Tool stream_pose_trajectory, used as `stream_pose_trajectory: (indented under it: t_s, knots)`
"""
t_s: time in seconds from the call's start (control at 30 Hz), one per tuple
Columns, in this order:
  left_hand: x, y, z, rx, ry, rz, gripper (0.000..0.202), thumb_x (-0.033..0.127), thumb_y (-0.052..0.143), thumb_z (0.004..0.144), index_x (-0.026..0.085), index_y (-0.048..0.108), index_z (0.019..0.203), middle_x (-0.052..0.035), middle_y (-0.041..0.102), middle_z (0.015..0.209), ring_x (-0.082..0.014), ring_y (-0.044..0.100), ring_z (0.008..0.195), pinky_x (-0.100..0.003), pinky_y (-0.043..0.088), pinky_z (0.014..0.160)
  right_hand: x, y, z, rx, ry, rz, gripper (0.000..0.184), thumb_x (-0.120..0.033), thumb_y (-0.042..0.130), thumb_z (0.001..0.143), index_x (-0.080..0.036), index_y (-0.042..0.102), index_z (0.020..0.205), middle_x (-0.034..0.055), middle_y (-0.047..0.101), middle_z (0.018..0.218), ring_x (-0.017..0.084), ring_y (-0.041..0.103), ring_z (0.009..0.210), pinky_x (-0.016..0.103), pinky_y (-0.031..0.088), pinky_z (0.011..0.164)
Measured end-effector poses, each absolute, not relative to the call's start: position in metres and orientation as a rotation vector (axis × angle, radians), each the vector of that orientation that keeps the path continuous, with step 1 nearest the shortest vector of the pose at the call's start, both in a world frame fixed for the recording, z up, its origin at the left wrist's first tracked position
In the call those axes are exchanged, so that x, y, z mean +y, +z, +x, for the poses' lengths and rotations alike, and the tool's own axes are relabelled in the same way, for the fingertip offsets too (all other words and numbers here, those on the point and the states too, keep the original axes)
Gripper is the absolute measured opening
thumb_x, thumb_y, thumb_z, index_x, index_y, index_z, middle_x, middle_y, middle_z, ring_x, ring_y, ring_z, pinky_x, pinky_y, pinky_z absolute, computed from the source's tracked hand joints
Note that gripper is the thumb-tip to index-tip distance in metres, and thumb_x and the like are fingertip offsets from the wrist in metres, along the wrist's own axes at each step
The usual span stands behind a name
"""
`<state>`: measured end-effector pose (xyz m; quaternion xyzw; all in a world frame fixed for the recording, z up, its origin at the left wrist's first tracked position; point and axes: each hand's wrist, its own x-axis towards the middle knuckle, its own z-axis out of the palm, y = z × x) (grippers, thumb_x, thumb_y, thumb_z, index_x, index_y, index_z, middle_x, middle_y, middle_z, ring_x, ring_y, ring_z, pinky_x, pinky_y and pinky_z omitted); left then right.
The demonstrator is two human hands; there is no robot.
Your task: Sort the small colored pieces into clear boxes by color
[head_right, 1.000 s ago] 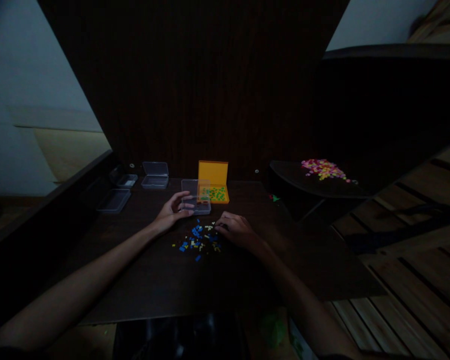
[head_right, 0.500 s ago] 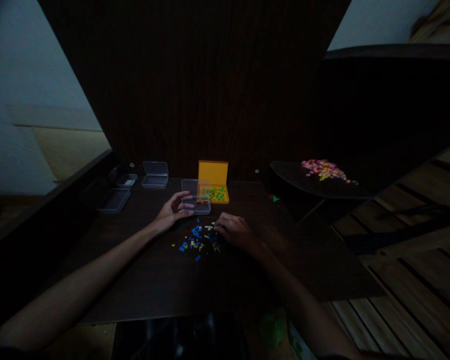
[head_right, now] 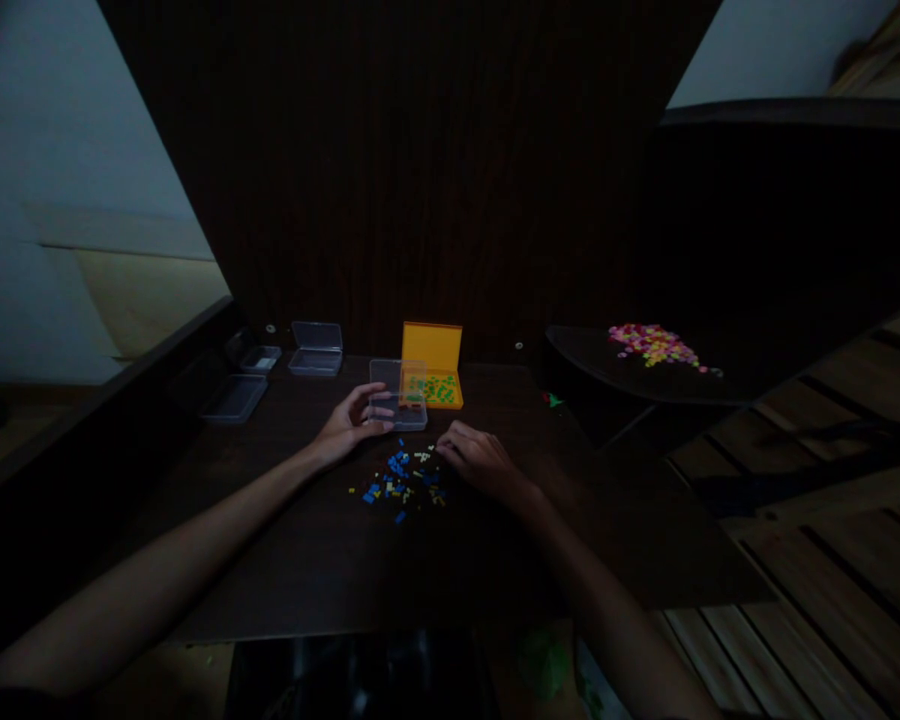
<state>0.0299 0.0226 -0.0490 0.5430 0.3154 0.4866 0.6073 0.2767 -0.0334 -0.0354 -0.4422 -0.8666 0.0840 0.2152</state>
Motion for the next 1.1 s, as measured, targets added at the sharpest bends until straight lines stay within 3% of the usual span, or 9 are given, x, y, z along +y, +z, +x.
stream_pose_trajectory:
  t_s: [0.57,0.83,1.1]
  knots:
    - [0.023,-0.051,0.031,0.717,1.140,1.253,0.066,0.012,0.080,0.057,0.019,0.050,0.115,-0.0098,0.052,0.122,-0.0116,0.060,0.086,-0.035,0.052,0.083,-0.031,-0.038,0.281,-2.425,0.198,-1.255,0.023,-0.028,0.044,0.094,-0.019,0.064,0.092,0.0054,0.062,0.091,0.015,0.059,0.082,0.027,0.046,0.074]
    - [0.025,-0.052,0.031,0.716,1.153,1.247,0.067,0.013,0.080,0.056,0.020,0.050,0.115,-0.0090,0.053,0.120,-0.0120,0.060,0.086,-0.037,0.051,0.085,-0.013,-0.006,0.267,-2.313,0.240,-1.144,0.021,-0.031,0.048,0.092,-0.019,0.065,0.091,0.0067,0.064,0.088,0.018,0.060,0.082,0.030,0.047,0.074]
    - [0.023,-0.052,0.033,0.707,1.137,1.197,0.068,0.012,0.080,0.055,0.021,0.050,0.115,-0.0084,0.053,0.119,-0.0121,0.059,0.087,-0.036,0.050,0.084,0.028,0.022,0.237,-2.604,0.094,-1.214,0.018,-0.025,0.052,0.090,-0.017,0.068,0.092,0.0075,0.065,0.091,0.019,0.059,0.083,0.030,0.045,0.071]
